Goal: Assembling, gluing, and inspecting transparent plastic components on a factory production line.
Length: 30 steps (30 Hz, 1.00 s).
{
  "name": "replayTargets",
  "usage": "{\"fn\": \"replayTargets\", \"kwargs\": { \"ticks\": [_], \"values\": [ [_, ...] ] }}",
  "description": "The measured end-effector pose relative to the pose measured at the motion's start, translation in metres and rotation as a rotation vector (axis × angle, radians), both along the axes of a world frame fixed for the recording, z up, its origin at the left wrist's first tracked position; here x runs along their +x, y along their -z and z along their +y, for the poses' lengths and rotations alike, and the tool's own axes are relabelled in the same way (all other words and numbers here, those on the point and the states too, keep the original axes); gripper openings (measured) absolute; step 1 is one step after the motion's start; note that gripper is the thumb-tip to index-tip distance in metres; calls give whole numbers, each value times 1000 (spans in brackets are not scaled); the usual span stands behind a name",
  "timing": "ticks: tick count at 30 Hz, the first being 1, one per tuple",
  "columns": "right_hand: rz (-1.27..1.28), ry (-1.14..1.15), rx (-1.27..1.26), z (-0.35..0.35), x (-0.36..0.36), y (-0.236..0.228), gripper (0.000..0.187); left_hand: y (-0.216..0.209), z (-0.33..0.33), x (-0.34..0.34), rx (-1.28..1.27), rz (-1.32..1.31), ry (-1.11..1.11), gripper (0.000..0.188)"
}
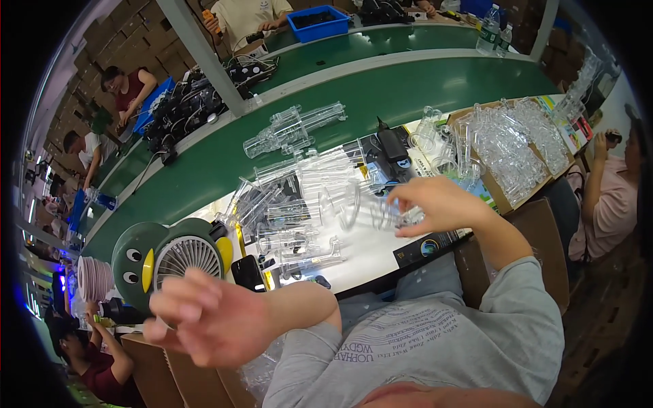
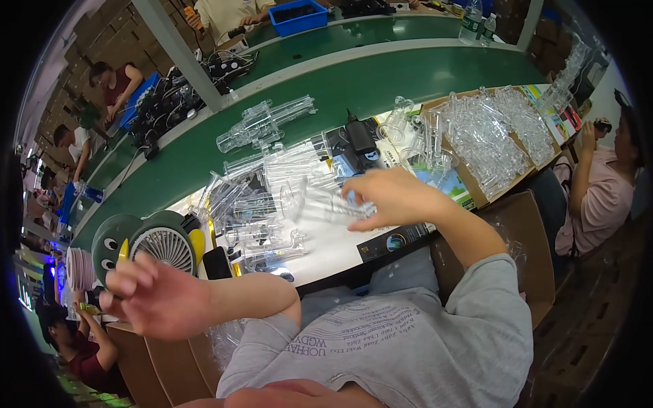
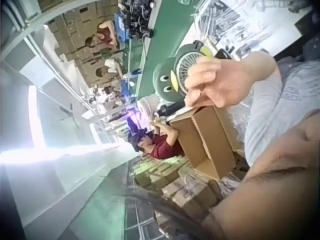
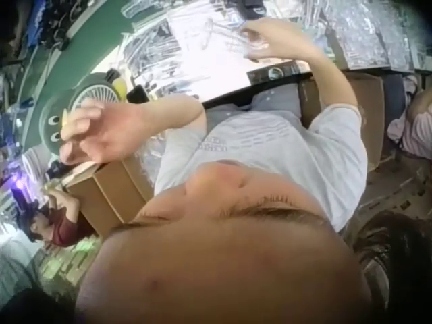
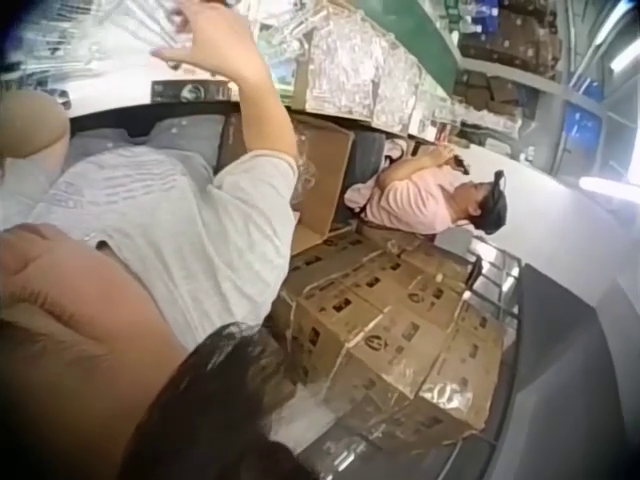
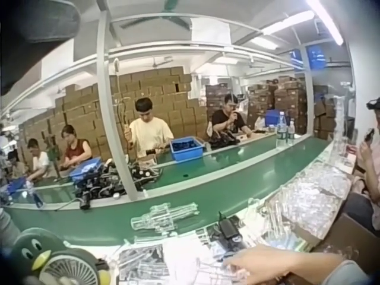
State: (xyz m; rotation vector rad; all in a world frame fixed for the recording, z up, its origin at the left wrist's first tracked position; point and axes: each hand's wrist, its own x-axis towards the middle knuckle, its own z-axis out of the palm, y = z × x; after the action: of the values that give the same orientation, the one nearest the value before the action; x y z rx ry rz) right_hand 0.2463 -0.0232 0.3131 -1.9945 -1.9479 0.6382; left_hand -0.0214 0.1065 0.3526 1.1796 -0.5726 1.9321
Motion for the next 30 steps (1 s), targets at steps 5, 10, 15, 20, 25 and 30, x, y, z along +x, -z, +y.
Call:
{"fn": "replayTargets", "kwargs": {
  "ticks": [5,10,15,20,25,30],
  "values": [
    [655,105,435,17,-21,-16,57,-6,13,31,-134,686,-388,76],
    [422,-55,768,47,-65,-16,65,-10,0,61,-213,924,-197,104],
    [405,-339,817,68,-52,-22,44,-7,5,52,-277,798,-159,99],
    [296,97,490,90,29,-1,24,-10,24,29,-267,509,-529,85],
    [-577,80,476,109,110,63,18,-16,13,24,-506,331,-762,95],
    [-1043,-161,349,110,142,91,22,-9,4,13,-451,246,-672,88]
  ]
}}
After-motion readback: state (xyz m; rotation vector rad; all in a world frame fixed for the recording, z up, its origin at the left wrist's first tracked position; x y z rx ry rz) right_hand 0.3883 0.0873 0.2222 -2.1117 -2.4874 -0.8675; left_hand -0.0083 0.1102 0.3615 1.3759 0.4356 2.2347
